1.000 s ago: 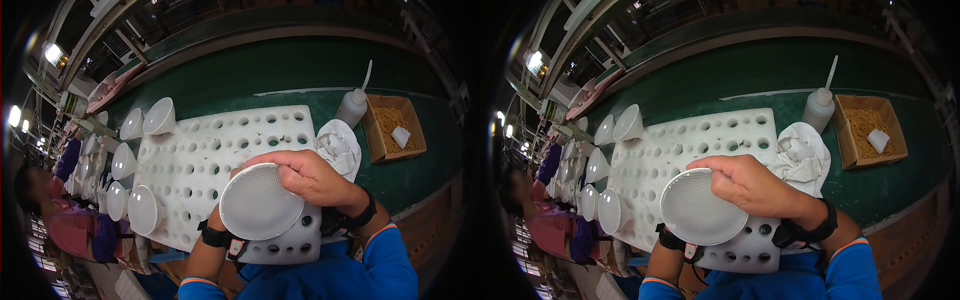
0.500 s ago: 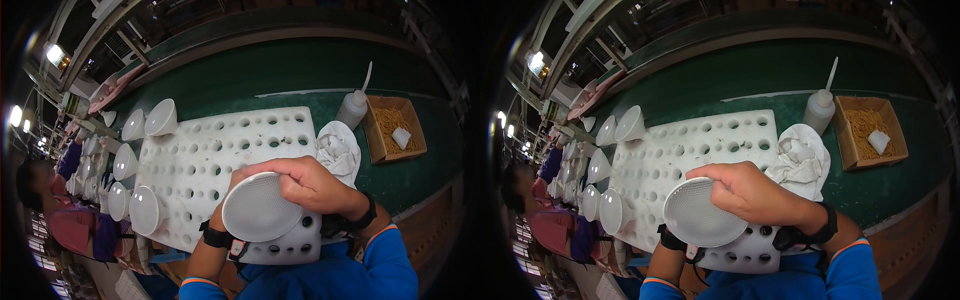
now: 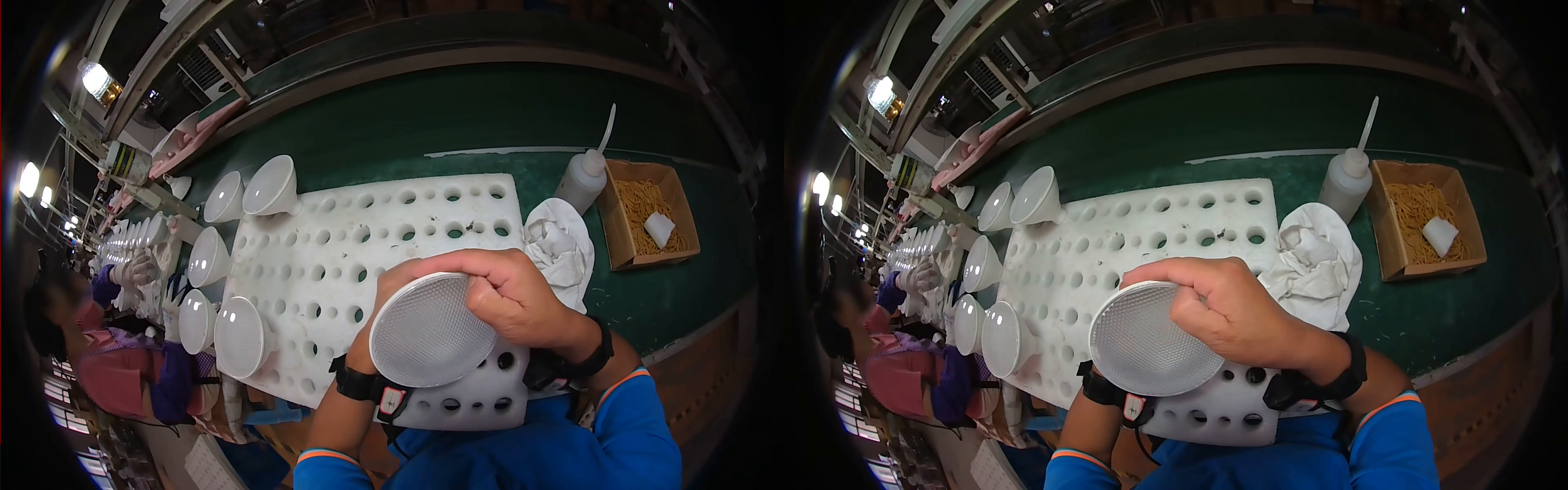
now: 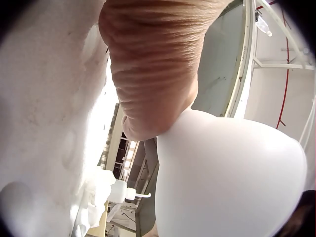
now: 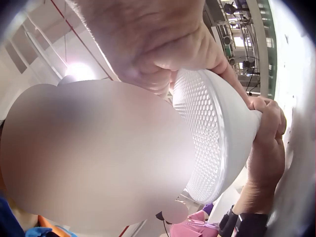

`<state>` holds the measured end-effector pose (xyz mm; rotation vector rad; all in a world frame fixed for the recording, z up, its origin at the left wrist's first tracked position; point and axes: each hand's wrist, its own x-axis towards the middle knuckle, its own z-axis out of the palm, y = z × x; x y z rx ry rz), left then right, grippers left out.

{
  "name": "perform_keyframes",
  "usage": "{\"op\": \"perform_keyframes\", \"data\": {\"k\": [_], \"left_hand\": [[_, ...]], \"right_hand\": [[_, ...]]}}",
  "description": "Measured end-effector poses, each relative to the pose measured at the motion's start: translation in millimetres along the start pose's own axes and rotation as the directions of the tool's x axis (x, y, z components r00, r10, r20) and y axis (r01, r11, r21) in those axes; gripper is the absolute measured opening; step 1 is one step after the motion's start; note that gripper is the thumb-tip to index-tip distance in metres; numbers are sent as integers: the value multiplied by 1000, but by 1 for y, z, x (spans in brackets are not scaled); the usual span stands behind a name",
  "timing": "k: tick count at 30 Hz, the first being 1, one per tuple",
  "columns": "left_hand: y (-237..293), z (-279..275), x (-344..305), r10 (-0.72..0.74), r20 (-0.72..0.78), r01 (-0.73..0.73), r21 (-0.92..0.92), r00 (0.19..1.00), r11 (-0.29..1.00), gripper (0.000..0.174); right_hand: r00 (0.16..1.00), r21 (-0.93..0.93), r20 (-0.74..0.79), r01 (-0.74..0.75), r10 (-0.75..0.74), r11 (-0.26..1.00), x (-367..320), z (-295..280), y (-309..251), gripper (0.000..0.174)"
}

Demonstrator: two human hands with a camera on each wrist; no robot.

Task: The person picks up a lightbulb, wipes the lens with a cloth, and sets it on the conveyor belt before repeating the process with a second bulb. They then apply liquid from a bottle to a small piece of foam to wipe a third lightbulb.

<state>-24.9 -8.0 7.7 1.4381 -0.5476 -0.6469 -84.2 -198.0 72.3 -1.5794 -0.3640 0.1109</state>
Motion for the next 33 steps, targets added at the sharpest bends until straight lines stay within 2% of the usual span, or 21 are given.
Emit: {"op": "perform_keyframes", "data": {"k": [2, 5, 6, 8, 11, 15, 19, 21, 22, 24, 25, 27, 28, 30, 31, 33], "left_hand": [[7, 0, -6, -88, 63, 91, -63, 994, 994, 39], [22, 10, -9, -66, 35, 72, -242, 997, 968, 36], [29, 20, -6, -37, -37, 23, -330, 999, 944, 32], [30, 24, -5, -20, -103, -21, -388, 995, 921, 28], [21, 15, -2, -30, -80, 3, -316, 996, 949, 27], [-5, -3, 6, -49, -4, 48, -174, 999, 984, 28], [-8, -6, 6, -20, 46, 25, -114, 999, 993, 29], [-2, 0, 5, 3, 28, 2, -194, 1000, 981, 28], [2, 8, 5, -5, -15, 1, -271, 1000, 963, 25], [4, 11, 6, 4, -54, -19, -289, 999, 957, 23], [3, 10, 8, 23, -49, -33, -230, 999, 973, 22], [0, 5, 7, -41, -19, 38, -136, 999, 990, 27], [-1, 1, 6, -122, 5, 122, -100, 992, 987, 33], [-7, -5, 6, -163, 46, 166, -65, 985, 984, 38], [-12, -8, 8, -121, 67, 126, -71, 990, 989, 37], [-18, -9, 10, -163, 47, 169, -187, 986, 968, 35]], "right_hand": [[995, -39, -21, 100, -101, 994, 1, 3, 1, 46], [949, -216, -103, 270, -297, 938, 2, 15, 1, 47], [954, -230, -93, 258, -285, 939, 2, 15, 0, 48], [963, -258, -70, 234, -260, 937, 1, 14, -4, 49], [988, -203, -95, 101, -123, 974, 0, 13, -9, 41], [985, -44, -153, 67, -73, 997, 2, 10, -5, 25], [988, -38, -116, 97, -101, 995, 3, 7, -2, 29], [985, -80, -91, 140, -147, 987, 2, 6, -5, 33], [977, -158, -96, 172, -189, 972, 1, 8, -8, 34], [958, -309, -90, 232, -271, 922, 1, 12, -13, 37], [975, -253, -65, 192, -215, 948, 1, 11, -15, 39], [995, -144, -3, 103, -104, 984, -1, 5, -16, 42], [996, -135, 26, 93, -90, 987, 0, 2, -16, 42], [995, -119, 82, 71, -61, 990, 1, -4, -17, 43], [994, -128, 79, 83, -74, 988, 1, -5, -16, 44], [993, -146, 74, 106, -97, 983, 2, -7, -13, 45]]}}
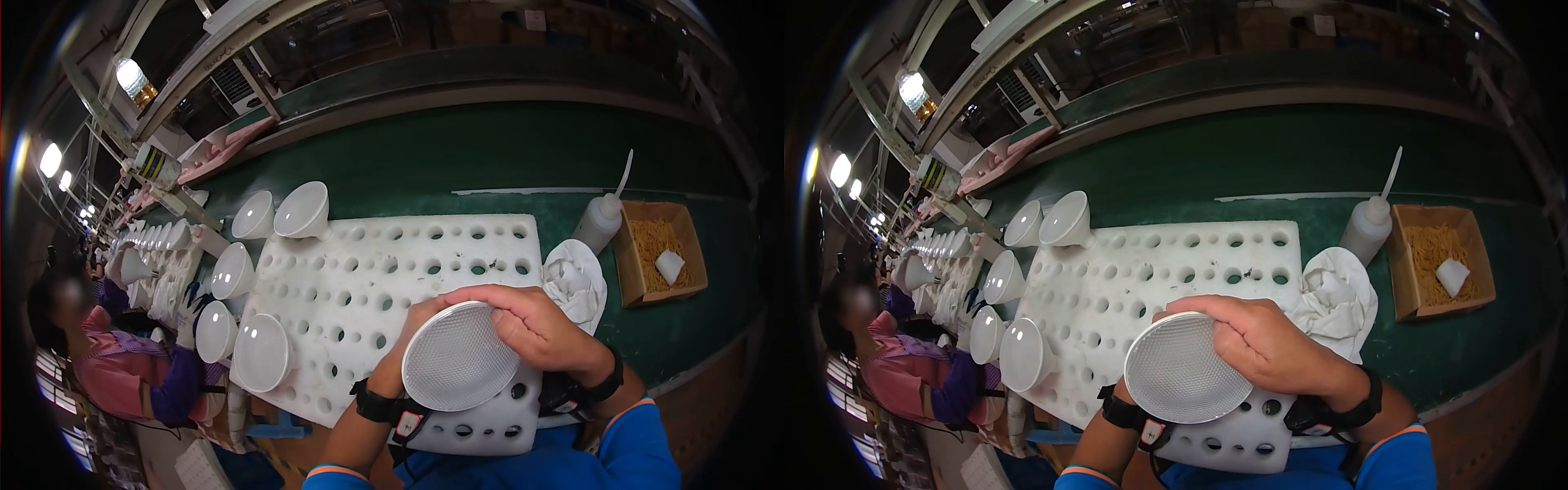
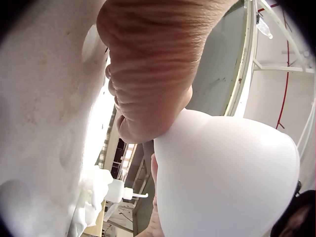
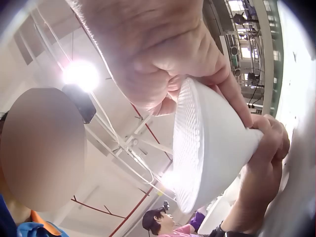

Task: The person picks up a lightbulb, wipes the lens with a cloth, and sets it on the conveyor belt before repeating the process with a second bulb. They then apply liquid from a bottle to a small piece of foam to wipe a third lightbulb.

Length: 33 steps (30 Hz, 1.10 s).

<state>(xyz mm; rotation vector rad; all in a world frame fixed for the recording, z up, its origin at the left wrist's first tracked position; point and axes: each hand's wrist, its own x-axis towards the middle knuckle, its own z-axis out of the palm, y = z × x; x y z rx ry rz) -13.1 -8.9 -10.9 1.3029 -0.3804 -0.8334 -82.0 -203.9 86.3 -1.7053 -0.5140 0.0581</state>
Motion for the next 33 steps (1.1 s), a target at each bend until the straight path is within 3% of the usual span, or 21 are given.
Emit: {"op": "perform_keyframes", "data": {"k": [1, 3, 7, 9, 13, 15, 18, 19, 21, 25, 27, 33], "left_hand": [[-3, 2, 2, -81, -47, 75, -119, 996, 990, 33], [-9, 1, 3, -80, -84, 71, -111, 993, 991, 31], [-34, -12, 20, 293, -6, -279, 279, 956, 919, 23], [-25, -7, 21, 358, 15, -338, 368, 934, 866, 19], [-12, 3, 14, 298, -73, -242, 417, 952, 876, 19], [4, 13, 9, 240, -120, -189, 334, 963, 923, 18], [-7, 1, 14, 377, -13, -334, 436, 926, 836, 20], [-11, -2, 15, 421, 27, -387, 454, 906, 803, 21], [-19, -11, 20, 424, 62, -403, 458, 904, 793, 23], [-12, -5, 14, 200, -25, -190, 213, 980, 958, 23], [-4, -3, 11, 67, -36, -63, 103, 997, 993, 23], [4, 2, 6, 104, -15, -94, 302, 995, 949, 26]], "right_hand": [[1000, -10, -24, -12, 12, 1000, -1, 2, 0, 45], [997, -27, -71, -37, 35, 999, -2, 9, -3, 43], [990, -95, -107, -98, 88, 991, 0, 15, -13, 41], [987, -72, -116, -119, 110, 990, 1, 14, -11, 40], [988, 16, -87, -127, 128, 992, -1, 5, 6, 38], [991, 38, -94, -88, 91, 995, -1, 5, 8, 37], [984, 61, -120, -128, 134, 990, 1, 14, -3, 33], [986, -9, -128, -109, 107, 994, 0, 17, -4, 34], [989, -151, -140, -74, 53, 986, 2, 17, -6, 36], [985, 22, -149, -84, 86, 996, 2, 17, 4, 35], [986, -4, -166, -31, 30, 999, 2, 16, 8, 28], [985, 88, -160, -42, 56, 995, 1, 13, 7, 30]]}}
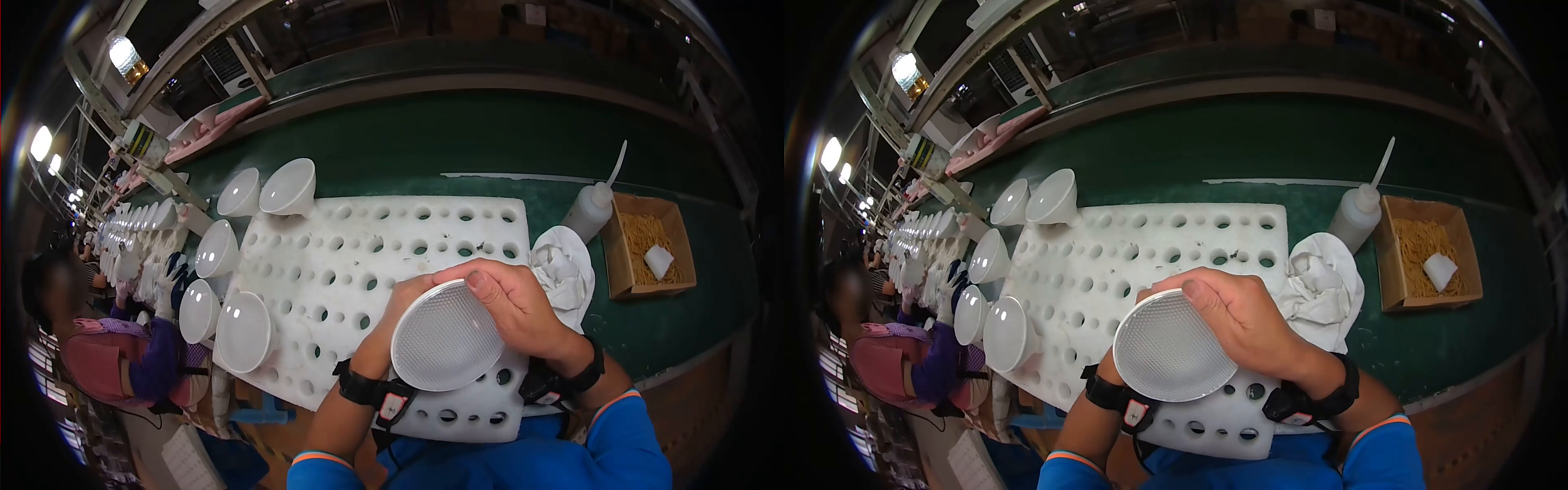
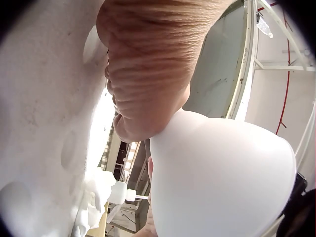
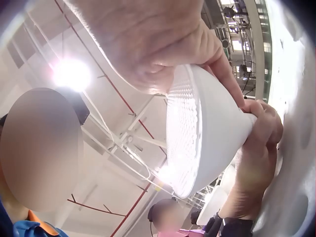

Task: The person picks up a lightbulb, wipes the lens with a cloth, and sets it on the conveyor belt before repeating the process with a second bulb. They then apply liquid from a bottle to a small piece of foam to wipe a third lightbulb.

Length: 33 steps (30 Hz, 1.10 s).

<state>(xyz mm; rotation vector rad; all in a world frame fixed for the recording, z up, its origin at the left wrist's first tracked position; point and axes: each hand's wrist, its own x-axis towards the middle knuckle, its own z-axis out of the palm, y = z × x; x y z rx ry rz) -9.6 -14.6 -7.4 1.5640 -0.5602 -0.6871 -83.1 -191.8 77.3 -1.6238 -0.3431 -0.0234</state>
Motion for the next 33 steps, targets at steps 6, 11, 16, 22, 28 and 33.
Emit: {"op": "perform_keyframes", "data": {"k": [6, 11, 16, 22, 28, 33], "left_hand": [[7, -4, -14, 133, 159, -87, -262, 978, 961, 37], [22, 5, -19, -164, 70, 170, -651, 984, 740, 34], [12, 2, -20, -196, 35, 159, -733, 980, 661, 31], [-6, 4, -16, -2, -21, -8, -442, 1000, 897, 31], [-11, 6, -12, 96, -19, -97, -265, 995, 959, 30], [-14, 5, -8, 135, 0, -132, -190, 991, 973, 30]], "right_hand": [[978, -210, 76, 206, -194, 956, -2, 5, -2, 32], [997, 205, -44, -48, 58, 977, -1, -31, -11, 34], [986, -714, -167, -122, 1, 690, -33, -86, 0, 44], [941, -859, -180, -293, 287, 419, -75, -69, 48, 68], [960, -778, -261, -149, -98, 611, -64, -78, 46, 29], [804, -321, -553, 38, -220, 946, -48, -78, 9, 29]]}}
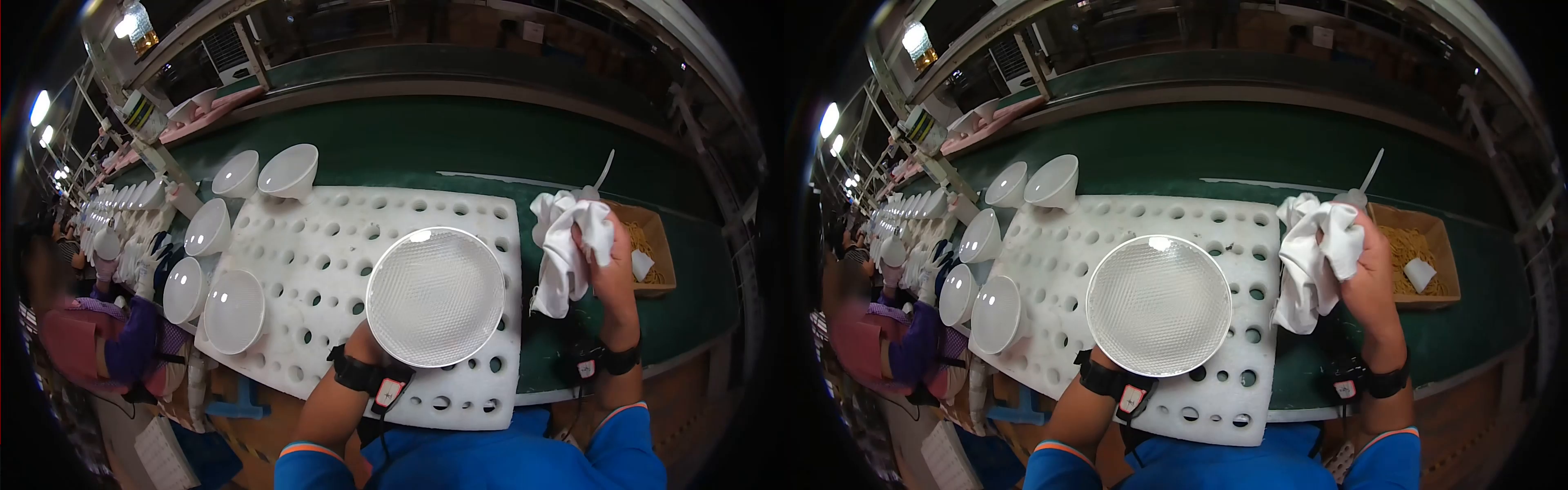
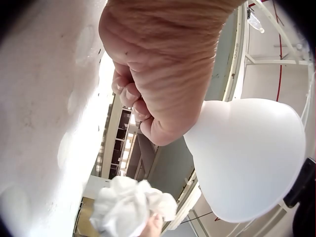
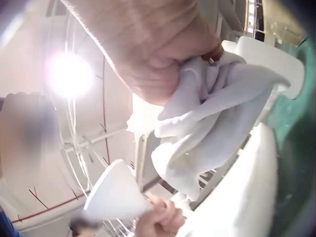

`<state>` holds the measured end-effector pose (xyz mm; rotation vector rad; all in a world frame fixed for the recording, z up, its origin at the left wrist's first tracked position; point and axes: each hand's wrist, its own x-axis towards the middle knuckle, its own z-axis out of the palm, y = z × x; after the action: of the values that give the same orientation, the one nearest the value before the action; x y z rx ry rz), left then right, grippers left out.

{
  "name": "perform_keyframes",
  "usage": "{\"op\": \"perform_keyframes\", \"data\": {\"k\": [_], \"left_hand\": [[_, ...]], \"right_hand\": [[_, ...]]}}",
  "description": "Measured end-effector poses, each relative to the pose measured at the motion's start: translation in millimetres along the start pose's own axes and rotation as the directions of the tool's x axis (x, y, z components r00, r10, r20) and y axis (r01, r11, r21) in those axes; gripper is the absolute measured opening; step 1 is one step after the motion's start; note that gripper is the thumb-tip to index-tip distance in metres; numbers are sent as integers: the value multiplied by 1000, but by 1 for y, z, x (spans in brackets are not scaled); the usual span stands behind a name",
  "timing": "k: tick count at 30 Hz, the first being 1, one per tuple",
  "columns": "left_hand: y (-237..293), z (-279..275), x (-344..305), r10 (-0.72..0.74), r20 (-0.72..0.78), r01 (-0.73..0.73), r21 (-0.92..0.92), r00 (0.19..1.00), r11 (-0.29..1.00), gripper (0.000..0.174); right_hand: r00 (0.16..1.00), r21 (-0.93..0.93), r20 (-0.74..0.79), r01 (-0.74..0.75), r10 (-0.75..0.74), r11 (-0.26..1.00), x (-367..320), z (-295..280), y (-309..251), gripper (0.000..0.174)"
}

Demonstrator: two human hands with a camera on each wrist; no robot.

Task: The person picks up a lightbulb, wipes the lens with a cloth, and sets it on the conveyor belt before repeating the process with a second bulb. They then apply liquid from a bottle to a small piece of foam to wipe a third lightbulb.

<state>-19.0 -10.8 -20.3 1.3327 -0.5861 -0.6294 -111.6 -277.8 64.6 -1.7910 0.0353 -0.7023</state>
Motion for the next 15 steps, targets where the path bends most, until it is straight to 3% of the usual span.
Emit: {"op": "perform_keyframes", "data": {"k": [1, 2, 4, 5, 7, 9, 10, 13, 14, 15], "left_hand": [[0, 0, 1, 4, 7, -4, 14, 1000, 1000, 29], [0, 0, 2, 9, 13, -9, 27, 1000, 1000, 29], [-1, 0, 3, 16, 25, -17, 48, 1000, 999, 29], [-2, 0, 3, 19, 32, -21, 56, 999, 998, 29], [-4, 0, 3, 27, 45, -30, 65, 999, 997, 29], [-5, 0, 5, 35, 51, -39, 72, 998, 997, 29], [-6, -1, 6, 40, 48, -44, 75, 998, 996, 29], [-9, -2, 8, 60, 29, -62, 109, 998, 992, 28], [-9, -3, 7, 63, 22, -65, 107, 998, 992, 28], [-11, -3, 7, 65, 15, -67, 123, 998, 990, 28]], "right_hand": [[997, 59, -67, 40, -36, 997, 1, 3, -8, 29], [991, 71, 8, -132, 132, 989, 5, 8, -31, 37], [971, 111, 231, 44, -68, 993, 11, 23, -39, 42], [928, 145, 334, 124, -167, 982, 13, 32, -43, 45], [803, 57, 557, 217, -211, 975, 18, 58, -58, 50], [724, 107, 686, 5, -78, 994, 13, 74, -49, 52], [761, 73, 645, 34, -73, 997, 12, 78, -51, 45], [732, 10, 674, -149, 104, 989, 23, 76, -43, 35], [772, 5, 634, -58, 42, 998, 24, 76, -34, 26], [786, 35, 617, -87, 47, 996, 24, 77, -32, 27]]}}
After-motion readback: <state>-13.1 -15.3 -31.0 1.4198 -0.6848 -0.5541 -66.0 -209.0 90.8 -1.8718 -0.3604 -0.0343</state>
